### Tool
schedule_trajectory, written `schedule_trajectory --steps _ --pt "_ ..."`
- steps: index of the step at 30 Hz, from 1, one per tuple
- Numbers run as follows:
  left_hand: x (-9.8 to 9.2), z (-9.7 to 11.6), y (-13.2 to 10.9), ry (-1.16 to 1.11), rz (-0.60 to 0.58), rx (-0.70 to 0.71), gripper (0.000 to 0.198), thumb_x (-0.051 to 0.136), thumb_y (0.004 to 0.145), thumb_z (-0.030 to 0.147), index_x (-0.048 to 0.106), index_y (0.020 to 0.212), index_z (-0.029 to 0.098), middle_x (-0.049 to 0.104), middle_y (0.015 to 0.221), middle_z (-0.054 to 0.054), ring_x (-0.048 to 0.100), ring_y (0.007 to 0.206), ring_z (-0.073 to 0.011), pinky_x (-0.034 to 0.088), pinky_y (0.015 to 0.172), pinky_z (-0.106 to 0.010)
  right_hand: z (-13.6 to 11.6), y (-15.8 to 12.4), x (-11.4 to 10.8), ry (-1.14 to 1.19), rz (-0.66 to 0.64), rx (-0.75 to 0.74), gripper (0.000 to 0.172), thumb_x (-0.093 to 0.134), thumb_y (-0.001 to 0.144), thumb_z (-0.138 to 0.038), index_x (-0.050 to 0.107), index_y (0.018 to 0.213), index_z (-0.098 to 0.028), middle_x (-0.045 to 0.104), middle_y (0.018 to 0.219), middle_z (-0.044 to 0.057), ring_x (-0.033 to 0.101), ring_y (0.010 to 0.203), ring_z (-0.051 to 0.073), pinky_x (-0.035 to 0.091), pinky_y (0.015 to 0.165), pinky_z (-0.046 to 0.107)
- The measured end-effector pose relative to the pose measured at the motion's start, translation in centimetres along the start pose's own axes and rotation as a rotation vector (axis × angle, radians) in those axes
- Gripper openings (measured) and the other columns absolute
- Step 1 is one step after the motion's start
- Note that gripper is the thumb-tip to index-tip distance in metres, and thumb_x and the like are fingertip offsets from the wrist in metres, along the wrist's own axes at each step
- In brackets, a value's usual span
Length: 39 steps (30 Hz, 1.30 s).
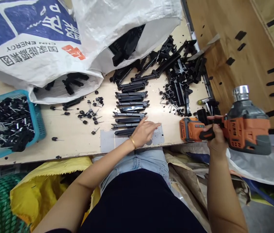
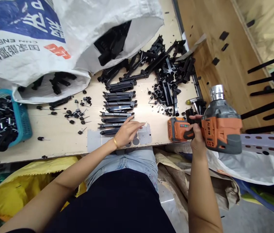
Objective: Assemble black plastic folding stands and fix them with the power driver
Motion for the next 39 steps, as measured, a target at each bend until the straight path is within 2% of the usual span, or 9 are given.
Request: schedule_trajectory --steps 7,13,15,18,22,26,31,35,39 --pt "-2.3 -5.1 -5.4 0.324 -0.151 -0.294 0.056 0.053 0.089 0.031 0.04 0.141 0.016 0.036 0.149 -0.016 0.028 0.14 -0.0321 0.017 0.115 -0.056 0.8 0.0 0.2 0.048 -0.118 0.127 0.036 0.069 0.065 -0.048 0.06 0.094 -0.03 0.067 0.086 0.004 0.065 0.07 0.02 0.051 0.077 0.04" --pt "-2.8 -2.6 -8.0 -0.253 -0.113 -0.389 0.04 0.05 0.091 0.035 0.055 0.128 0.02 0.049 0.139 -0.013 0.041 0.133 -0.028 0.029 0.113 -0.049 1.1 -5.2 -3.6 -0.827 -0.494 0.36 0.037 0.072 0.053 -0.063 0.059 0.066 -0.031 0.069 0.079 0.013 0.066 0.079 0.038 0.05 0.076 0.055" --pt "-1.6 -2.9 -10.1 -0.701 -0.13 -0.689 0.047 0.049 0.089 0.049 0.057 0.122 0.017 0.061 0.122 -0.016 0.058 0.115 -0.0278 0.044 0.103 -0.046 0.5 -8.1 -0.4 -0.771 -0.867 0.414 0.034 0.064 0.064 -0.065 0.064 0.069 -0.031 0.071 0.081 0.012 0.067 0.077 0.034 0.053 0.074 0.05" --pt "0.8 -3.6 -12.4 -1.36 -0.067 -1.149 0.064 0.042 0.087 0.062 0.054 0.12 0.008 0.064 0.115 -0.021 0.066 0.102 -0.0273 0.05 0.096 -0.041 -2.9 -9.0 10.2 -0.424 -1.273 0.184 0.035 0.053 0.083 -0.053 0.067 0.101 -0.025 0.07 0.106 0.007 0.065 0.098 0.027 0.051 0.088 0.04" --pt "2.0 -5.6 -11.7 -1.734 0.001 -1.38 0.084 0.032 0.083 0.073 0.058 0.109 -0.003 0.064 0.112 -0.028 0.067 0.101 -0.0295 0.052 0.091 -0.035 -6.4 -0.6 25.7 -0.568 -0.866 -0.384 0.034 0.039 0.088 -0.02 0.059 0.116 -0.016 0.062 0.12 0.013 0.054 0.114 0.028 0.041 0.098 0.043" --pt "2.1 -6.9 -11.6 -1.603 -0.047 -1.494 0.08 0.025 0.088 0.066 0.062 0.102 -0.003 0.07 0.094 -0.025 0.071 0.085 -0.0268 0.055 0.081 -0.034 -5.4 2.9 36.5 -0.912 -0.979 -0.698 0.048 0.054 0.075 -0.011 0.054 0.123 -0.01 0.054 0.126 0.02 0.047 0.118 0.035 0.04 0.096 0.047" --pt "1.0 -6.5 -12.4 -1.479 0.161 -1.44 0.061 0.022 0.094 0.048 0.065 0.097 0.005 0.072 0.088 -0.018 0.071 0.079 -0.0229 0.054 0.085 -0.036 -3.3 3.7 36.8 -1.039 -1.145 -0.564 0.041 0.071 0.066 -0.028 0.061 0.1 -0.009 0.061 0.102 0.016 0.056 0.096 0.03 0.044 0.082 0.038" --pt "-1.6 -7.1 -11.9 -1.52 0.522 -1.313 0.048 0.029 0.095 0.044 0.062 0.107 0.012 0.071 0.101 -0.013 0.07 0.08 -0.0214 0.054 0.085 -0.04 -2.4 1.1 34.8 -0.558 -1.415 -0.101 0.037 0.068 0.066 -0.05 0.053 0.077 -0.018 0.057 0.078 0.002 0.054 0.077 0.018 0.042 0.068 0.029" --pt "-3.7 -8.9 -10.1 -1.52 0.686 -1.228 0.049 0.035 0.093 0.054 0.062 0.111 0.017 0.069 0.112 -0.01 0.068 0.091 -0.0225 0.055 0.083 -0.04 -2.7 -1.6 34.3 -0.18 -1.449 0.175 0.044 0.075 0.058 -0.044 0.048 0.084 -0.019 0.057 0.079 -0.002 0.054 0.073 0.014 0.043 0.064 0.026"
Point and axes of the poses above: each hand's wrist, its own y-axis towards the middle knuckle, its own x-axis out of the palm, z = x × y, the point moved 7 cm from there along y, towards the middle knuckle
